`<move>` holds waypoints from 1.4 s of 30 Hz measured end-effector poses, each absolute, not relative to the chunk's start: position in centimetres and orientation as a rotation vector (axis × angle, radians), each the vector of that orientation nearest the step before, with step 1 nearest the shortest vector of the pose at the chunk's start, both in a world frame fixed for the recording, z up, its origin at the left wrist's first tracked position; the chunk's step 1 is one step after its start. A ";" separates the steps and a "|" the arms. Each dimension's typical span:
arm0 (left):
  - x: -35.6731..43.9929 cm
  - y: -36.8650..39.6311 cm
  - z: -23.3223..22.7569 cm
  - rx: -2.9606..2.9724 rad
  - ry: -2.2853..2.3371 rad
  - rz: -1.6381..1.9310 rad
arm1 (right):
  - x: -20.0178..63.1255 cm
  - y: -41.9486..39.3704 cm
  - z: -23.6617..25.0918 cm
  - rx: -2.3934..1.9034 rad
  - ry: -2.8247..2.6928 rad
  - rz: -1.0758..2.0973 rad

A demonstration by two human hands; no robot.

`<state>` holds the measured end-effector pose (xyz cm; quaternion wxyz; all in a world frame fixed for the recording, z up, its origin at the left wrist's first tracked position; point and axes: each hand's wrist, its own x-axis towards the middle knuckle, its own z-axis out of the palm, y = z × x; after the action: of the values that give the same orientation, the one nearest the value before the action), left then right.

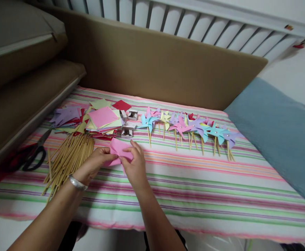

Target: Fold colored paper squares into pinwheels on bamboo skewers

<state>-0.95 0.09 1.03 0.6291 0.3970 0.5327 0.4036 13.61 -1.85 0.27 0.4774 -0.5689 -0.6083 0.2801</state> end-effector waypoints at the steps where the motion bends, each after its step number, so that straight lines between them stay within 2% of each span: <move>1: -1.0 0.1 1.0 0.926 1.233 0.913 | 13.8 -1.8 0.5 -1.401 -1.471 0.697; 8: -0.6 -0.2 0.7 1.076 1.171 0.757 | 15.7 -1.4 1.4 -1.419 -1.501 1.021; 17: 0.1 -0.2 -0.3 1.217 1.082 0.627 | 16.2 -1.6 2.1 -1.335 -1.618 1.220; 24: -0.4 -0.1 1.1 0.944 1.071 0.863 | 16.8 -0.6 1.3 -1.332 -1.294 1.346; 31: 0.4 -0.8 1.2 0.708 0.917 0.911 | 15.6 -0.6 1.0 -1.185 -0.928 1.349; 42: 2.1 -1.0 0.4 0.548 0.880 1.043 | 14.4 -1.0 0.5 -1.078 -0.939 1.299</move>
<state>2.11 -0.99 0.42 0.7416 0.2502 0.4015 0.4756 14.44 -0.99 0.54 0.5688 -0.4592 -0.3998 0.5529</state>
